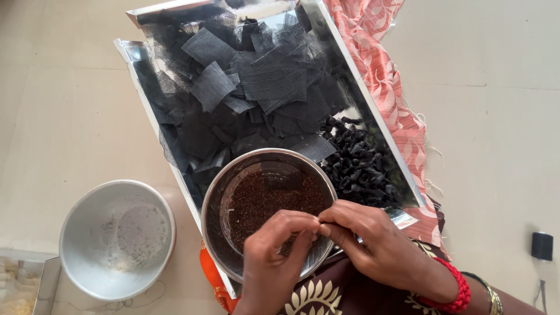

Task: Rolling a dark powder mixture into small black paper squares to create incense or similar rolled products.

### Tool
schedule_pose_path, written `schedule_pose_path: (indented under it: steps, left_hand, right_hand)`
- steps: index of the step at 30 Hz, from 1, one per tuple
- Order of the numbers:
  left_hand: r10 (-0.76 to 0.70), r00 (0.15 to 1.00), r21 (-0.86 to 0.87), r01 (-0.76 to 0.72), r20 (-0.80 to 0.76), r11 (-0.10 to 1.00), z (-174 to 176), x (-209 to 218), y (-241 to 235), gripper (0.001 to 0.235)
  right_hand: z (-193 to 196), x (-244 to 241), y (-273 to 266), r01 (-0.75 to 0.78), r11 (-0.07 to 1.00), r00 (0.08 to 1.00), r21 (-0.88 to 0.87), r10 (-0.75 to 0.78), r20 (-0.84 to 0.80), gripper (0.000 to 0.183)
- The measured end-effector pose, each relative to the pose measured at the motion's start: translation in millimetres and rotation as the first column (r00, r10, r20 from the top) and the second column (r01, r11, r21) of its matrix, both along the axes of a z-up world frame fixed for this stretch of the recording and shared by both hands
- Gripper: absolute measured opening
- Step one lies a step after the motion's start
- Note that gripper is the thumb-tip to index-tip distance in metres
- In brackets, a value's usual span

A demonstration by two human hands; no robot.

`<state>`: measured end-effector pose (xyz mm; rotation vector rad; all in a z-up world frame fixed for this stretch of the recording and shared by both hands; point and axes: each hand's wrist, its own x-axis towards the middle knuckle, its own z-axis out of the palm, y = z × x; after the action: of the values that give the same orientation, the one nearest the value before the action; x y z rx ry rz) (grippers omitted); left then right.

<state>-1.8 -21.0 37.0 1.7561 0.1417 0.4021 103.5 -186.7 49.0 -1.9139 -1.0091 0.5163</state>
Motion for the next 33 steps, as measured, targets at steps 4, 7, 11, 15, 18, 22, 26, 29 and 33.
schedule_pose_path:
  steps: [4,7,11,15,18,22,26,29,33]
  left_hand:
    - [-0.042,0.997,-0.028,0.041,-0.062,0.999,-10,7,-3,0.012]
    - [-0.044,0.996,0.197,0.027,0.079,0.980,-26,18,4,0.011]
    - [0.196,0.967,0.549,-0.077,-0.163,0.832,-18,38,15,0.030]
    - [0.245,0.911,0.702,0.064,-0.331,0.710,-21,50,7,0.053]
    - [0.251,0.933,0.762,0.036,-0.257,0.646,-18,56,3,0.042]
    - [0.247,0.938,0.804,0.053,-0.244,0.592,-39,54,5,0.027]
    - [0.279,0.929,0.737,-0.009,-0.245,0.676,-51,48,11,0.016]
    - [0.330,0.871,0.508,-0.111,-0.365,0.854,-17,49,16,0.016]
    - [0.209,0.807,-0.068,-0.293,-0.552,0.954,1,34,25,0.017]
  right_hand:
    - [-3,5,-10,0.010,0.998,0.998,0.055,-0.007,-0.057,0.009]
    - [-4,11,-18,0.101,0.994,0.992,-0.037,-0.098,0.084,0.012]
    - [6,28,-27,0.392,0.910,0.878,-0.138,-0.325,0.350,0.018]
    - [-6,39,-40,0.426,0.873,0.825,-0.237,-0.267,0.499,0.032]
    - [-9,36,-42,0.434,0.872,0.835,-0.226,-0.295,0.465,0.032]
    - [-13,35,-42,0.442,0.870,0.842,-0.217,-0.319,0.435,0.032]
    - [-7,35,-43,0.471,0.867,0.788,-0.164,-0.329,0.521,0.031]
    - [6,32,-35,0.473,0.876,0.742,-0.092,-0.340,0.578,0.030]
    - [20,20,-16,0.343,0.938,0.872,0.040,-0.334,0.358,0.028]
